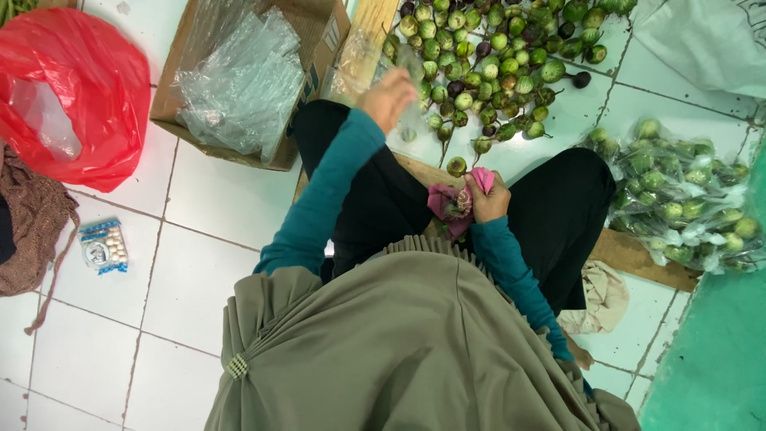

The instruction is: The person wipes small round vegetables with a cloth and places them into plastic bags.

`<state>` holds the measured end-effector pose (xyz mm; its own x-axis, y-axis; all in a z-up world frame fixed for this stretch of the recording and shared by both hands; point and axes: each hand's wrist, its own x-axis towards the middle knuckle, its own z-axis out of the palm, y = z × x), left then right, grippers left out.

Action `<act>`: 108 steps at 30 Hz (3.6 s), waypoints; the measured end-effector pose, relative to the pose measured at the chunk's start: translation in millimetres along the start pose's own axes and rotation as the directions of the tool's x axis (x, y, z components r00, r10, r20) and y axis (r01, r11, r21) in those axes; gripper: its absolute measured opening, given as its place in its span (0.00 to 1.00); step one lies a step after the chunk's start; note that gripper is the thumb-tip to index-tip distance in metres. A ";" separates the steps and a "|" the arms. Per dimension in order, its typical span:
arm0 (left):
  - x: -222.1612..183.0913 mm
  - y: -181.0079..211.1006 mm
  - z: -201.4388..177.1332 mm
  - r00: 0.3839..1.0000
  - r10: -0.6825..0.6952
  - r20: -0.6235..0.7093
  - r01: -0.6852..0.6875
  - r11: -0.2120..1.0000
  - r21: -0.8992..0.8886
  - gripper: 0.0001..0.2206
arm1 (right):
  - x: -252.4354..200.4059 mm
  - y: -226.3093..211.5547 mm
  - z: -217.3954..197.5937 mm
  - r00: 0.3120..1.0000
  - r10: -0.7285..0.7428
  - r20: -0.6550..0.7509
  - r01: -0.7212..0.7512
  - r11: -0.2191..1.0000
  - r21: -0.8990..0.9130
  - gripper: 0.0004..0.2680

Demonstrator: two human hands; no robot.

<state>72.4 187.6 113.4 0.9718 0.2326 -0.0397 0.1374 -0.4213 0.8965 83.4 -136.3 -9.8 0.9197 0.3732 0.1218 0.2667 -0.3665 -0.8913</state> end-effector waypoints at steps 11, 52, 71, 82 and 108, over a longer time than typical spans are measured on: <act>-73.5 -53.5 51.2 0.714 0.679 0.171 -0.613 0.489 0.621 0.10 | 0.3 -89.4 -21.6 0.995 0.004 -0.097 0.025 0.957 0.289 0.15; -62.2 -87.3 14.3 0.762 0.635 0.126 -0.567 0.561 0.603 0.09 | 148.4 -87.3 102.6 0.795 -0.082 0.601 0.413 0.799 -0.437 0.12; -65.2 -16.4 -28.9 0.853 0.518 -0.066 -0.308 0.599 0.739 0.04 | 95.7 -150.9 -62.8 0.858 0.155 0.489 -0.242 0.963 0.120 0.25; -29.5 -31.3 76.9 0.820 0.558 -0.131 -0.253 0.558 0.791 0.15 | 16.7 -16.0 -42.8 0.718 0.333 0.611 -0.452 0.891 0.046 0.11; 1.8 -158.9 223.8 0.975 -0.152 -0.160 0.139 0.986 -0.088 0.20 | 37.2 32.5 -25.8 0.906 0.318 0.278 -0.343 0.938 0.046 0.10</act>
<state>95.3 58.8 -127.8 0.8962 0.4313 -0.1044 0.2542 -0.3060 0.9175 133.7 -156.2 -23.0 0.8383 0.4587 -0.2947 -0.0790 -0.4326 -0.8981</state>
